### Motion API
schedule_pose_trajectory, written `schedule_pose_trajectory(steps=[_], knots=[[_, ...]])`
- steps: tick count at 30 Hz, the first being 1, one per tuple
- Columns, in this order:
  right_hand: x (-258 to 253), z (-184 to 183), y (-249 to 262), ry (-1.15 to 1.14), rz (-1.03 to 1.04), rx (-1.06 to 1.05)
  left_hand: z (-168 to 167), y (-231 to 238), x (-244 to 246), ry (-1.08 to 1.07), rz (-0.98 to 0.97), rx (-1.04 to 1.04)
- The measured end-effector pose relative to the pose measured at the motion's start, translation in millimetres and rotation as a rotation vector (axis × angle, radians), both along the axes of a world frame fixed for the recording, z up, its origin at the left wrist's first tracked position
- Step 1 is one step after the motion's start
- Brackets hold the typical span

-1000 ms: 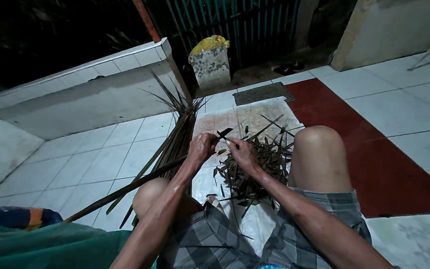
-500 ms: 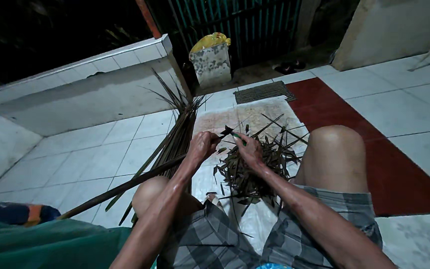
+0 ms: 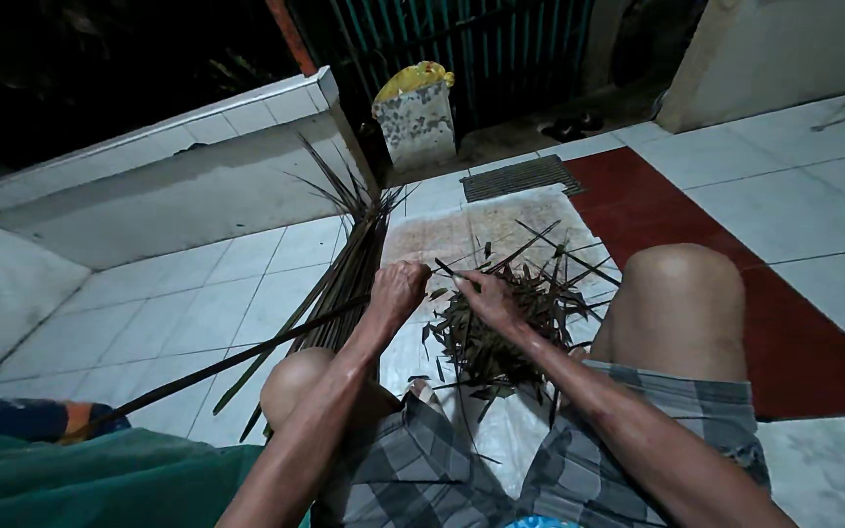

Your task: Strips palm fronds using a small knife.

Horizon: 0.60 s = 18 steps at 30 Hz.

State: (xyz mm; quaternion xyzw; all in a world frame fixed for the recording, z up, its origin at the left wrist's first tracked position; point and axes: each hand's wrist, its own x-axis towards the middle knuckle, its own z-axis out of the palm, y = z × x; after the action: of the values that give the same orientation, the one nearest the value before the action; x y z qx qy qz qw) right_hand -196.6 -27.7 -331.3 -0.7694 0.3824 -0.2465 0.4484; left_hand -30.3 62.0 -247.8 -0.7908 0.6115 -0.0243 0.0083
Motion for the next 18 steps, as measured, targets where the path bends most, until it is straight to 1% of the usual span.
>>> schedule_pose_trajectory(steps=[7,10,12,15,18], knots=[[0.3,-1.0,-3.8,0.037,-0.086,-0.007,-2.9,3.3,0.2,-0.013,-0.029,-0.022],[-2.5,-10.9,-16.9,0.026,-0.114,-0.006,-1.3,4.0,0.3,0.013,-0.024,-0.006],[-7.8,-13.1,-28.2,0.048,-0.176,0.018,0.1,4.9,1.9,0.042,-0.022,-0.009],[-15.6,-21.7,-39.7,-0.035,-0.261,-0.002,1.1,6.1,11.7,0.126,-0.023,-0.057],[-15.7,-26.6,-23.0,-0.123,-0.211,-0.063,-3.0,1.6,23.8,0.234,-0.035,-0.081]])
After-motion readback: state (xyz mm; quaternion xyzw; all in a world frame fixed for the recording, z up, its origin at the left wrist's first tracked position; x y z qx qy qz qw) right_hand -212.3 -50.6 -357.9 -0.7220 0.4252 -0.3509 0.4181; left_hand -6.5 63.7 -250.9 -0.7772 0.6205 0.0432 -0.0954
